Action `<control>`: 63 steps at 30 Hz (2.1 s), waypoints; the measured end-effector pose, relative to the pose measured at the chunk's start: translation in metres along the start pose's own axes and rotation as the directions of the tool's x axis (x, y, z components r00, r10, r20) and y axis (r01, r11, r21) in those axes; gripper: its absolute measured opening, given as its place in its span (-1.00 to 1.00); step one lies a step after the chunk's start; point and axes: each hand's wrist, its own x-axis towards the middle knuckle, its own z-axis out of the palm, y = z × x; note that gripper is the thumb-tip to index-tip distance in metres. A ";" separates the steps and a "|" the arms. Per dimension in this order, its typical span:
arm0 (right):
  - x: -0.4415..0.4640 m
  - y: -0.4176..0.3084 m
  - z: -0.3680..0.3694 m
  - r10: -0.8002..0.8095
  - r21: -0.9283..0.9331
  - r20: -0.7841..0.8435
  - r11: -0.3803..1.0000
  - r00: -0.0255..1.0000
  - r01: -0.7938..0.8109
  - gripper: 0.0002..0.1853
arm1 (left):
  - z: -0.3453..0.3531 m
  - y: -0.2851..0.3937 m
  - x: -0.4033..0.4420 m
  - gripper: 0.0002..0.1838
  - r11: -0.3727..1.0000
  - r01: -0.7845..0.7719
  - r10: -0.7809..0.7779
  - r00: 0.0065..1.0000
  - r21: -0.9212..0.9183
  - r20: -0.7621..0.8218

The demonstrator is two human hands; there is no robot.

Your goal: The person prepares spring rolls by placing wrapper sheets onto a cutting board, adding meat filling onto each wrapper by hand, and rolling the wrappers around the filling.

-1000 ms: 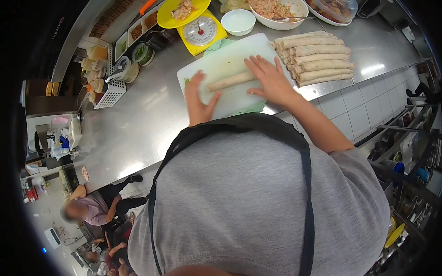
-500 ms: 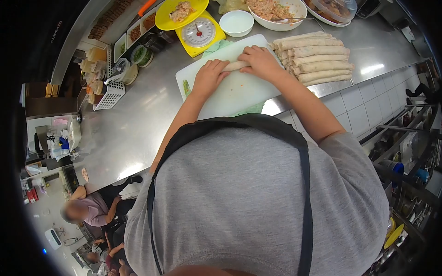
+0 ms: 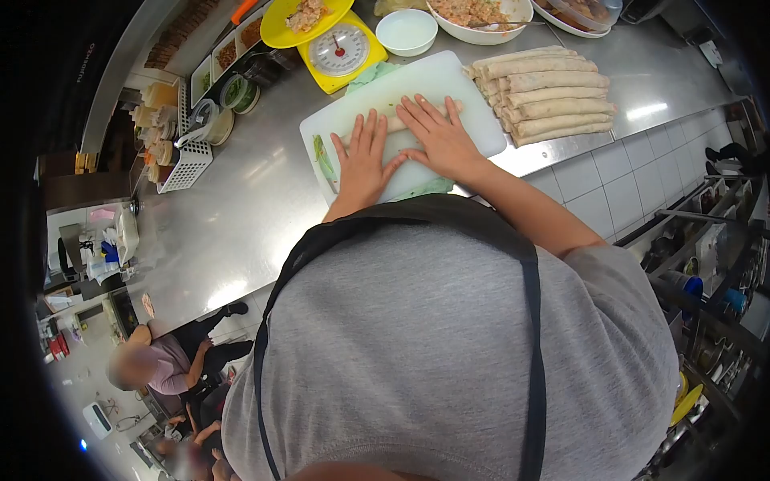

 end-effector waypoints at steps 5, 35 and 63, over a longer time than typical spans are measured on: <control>0.043 0.026 0.001 0.008 0.032 -0.042 0.999 0.999 -0.007 -0.38 | -0.007 -0.025 0.044 -0.25 0.996 -0.036 0.040 0.998 0.085 -0.050; -0.082 0.175 -0.171 0.342 0.041 -0.242 0.939 0.908 -0.342 -0.64 | -0.030 0.148 0.181 -0.52 0.727 -0.436 0.459 0.883 -0.531 -0.097; 0.194 0.256 -0.183 -0.036 0.019 -0.462 0.999 0.886 0.050 -0.76 | -0.004 -0.031 0.017 -0.53 0.910 0.174 -0.260 0.946 -0.378 -0.192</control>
